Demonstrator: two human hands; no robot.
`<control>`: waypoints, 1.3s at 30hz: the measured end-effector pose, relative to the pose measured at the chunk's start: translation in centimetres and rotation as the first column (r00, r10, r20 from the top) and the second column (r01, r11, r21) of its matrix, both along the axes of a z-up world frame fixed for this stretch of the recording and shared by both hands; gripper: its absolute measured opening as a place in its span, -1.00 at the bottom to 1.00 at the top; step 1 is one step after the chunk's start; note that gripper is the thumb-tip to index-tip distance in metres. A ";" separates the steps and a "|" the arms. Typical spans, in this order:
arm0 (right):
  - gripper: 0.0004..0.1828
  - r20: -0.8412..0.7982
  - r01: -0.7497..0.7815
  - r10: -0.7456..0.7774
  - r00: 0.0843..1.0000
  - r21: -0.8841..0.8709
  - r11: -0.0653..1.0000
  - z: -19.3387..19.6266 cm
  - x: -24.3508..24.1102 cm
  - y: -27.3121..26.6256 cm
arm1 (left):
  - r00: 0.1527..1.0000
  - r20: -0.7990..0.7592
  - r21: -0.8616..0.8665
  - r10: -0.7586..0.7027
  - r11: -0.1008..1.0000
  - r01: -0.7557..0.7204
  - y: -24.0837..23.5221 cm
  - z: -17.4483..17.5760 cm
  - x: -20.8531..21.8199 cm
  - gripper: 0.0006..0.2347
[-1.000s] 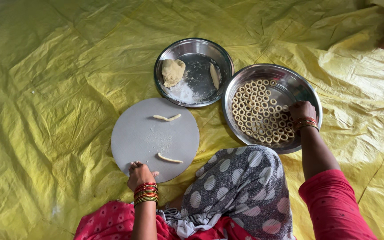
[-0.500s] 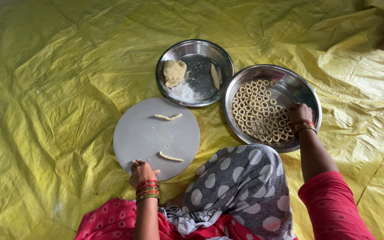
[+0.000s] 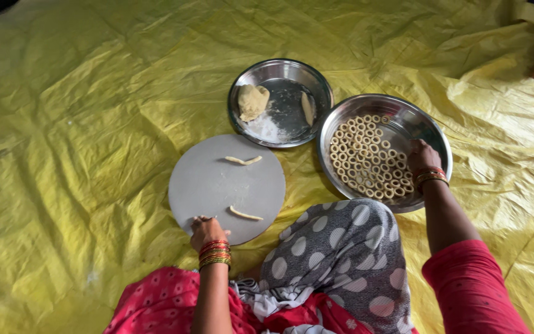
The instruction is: The person sits on a yellow tarp and rolls small pieces of dough into thin ropes on a round board. They then join the ends to form rings and place them into a metal bowl. The process is repeated continuously throughout the clip.
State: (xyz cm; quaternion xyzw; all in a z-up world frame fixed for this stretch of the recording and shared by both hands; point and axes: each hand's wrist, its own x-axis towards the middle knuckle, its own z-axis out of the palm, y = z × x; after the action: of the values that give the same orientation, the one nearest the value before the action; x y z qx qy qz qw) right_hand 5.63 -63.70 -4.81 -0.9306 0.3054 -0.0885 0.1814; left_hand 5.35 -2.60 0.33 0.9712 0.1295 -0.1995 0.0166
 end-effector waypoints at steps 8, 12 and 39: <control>-0.68 0.099 -0.522 0.513 0.853 0.123 0.844 8.8 6.2 12.0 | 0.999 0.036 -0.043 -0.034 0.998 0.036 0.2 -1.2 0.3 -0.46; -0.75 0.061 -0.723 0.723 0.688 0.148 0.675 15.1 6.3 24.4 | 0.992 0.123 -0.114 0.030 0.993 -0.016 0.8 -3.4 -0.4 -0.31; -0.56 0.231 -0.134 0.062 0.971 0.312 0.941 -1.3 2.2 42.7 | 0.640 0.278 -0.958 0.716 0.258 0.128 2.7 -9.2 -5.8 -0.85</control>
State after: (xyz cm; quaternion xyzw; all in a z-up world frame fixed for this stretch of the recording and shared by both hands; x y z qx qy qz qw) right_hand 7.81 -21.03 -6.15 -0.8867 0.2471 -0.1290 0.3688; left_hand -0.49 0.13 -8.84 0.7187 0.1741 0.1476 0.6568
